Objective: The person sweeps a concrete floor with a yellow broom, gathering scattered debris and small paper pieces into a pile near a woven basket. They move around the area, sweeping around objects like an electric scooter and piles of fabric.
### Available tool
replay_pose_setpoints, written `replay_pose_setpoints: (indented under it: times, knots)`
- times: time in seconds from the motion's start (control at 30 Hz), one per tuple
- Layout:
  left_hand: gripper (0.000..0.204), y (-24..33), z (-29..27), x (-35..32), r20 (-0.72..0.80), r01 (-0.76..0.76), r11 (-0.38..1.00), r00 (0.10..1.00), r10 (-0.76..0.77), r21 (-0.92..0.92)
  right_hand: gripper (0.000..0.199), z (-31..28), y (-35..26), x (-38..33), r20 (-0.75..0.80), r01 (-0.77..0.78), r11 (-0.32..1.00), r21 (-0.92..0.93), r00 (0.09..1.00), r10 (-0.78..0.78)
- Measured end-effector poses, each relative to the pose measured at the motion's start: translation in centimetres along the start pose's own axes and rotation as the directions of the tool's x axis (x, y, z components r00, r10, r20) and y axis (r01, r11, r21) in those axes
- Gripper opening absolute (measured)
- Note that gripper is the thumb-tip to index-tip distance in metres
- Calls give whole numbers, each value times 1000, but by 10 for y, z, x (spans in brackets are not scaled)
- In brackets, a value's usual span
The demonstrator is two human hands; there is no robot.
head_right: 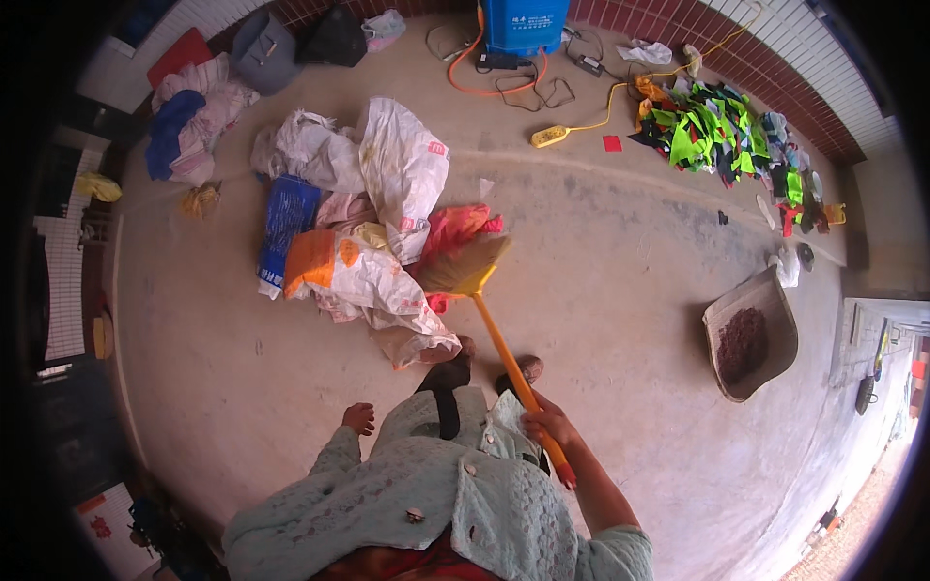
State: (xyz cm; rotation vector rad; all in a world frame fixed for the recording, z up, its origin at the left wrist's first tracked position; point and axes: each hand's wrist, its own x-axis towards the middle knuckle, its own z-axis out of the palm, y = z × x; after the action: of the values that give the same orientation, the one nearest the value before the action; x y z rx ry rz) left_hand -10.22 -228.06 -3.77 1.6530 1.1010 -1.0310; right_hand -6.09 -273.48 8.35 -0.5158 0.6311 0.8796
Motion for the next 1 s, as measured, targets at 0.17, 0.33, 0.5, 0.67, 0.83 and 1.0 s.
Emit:
replay_pose_setpoints:
  times: [0.17,0.33,0.5,0.67,0.83,1.0]
  knots:
    - [34,21,19,-12,2,-68,997,998,68,24,60,-9,-24,-47,-35,148,979,136,989,-145]
    - [33,-9,23,-6,3,-42,999,999,42,-8,59,-26,-45,9,48,278,921,273,952,-301]
    - [31,-53,11,-22,-12,68,994,998,-69,-87,43,-30,-80,171,66,319,876,361,928,-366]
    - [32,-117,-8,-37,-66,127,977,988,-140,-172,34,-1,-84,311,49,290,852,435,938,-344]
    - [33,-127,-8,-37,-50,150,971,986,-162,-185,31,-12,-67,307,-132,287,949,133,954,-270]
    - [33,-94,2,-19,-41,52,983,997,-61,-176,23,-15,-82,210,-326,278,940,197,923,-205]
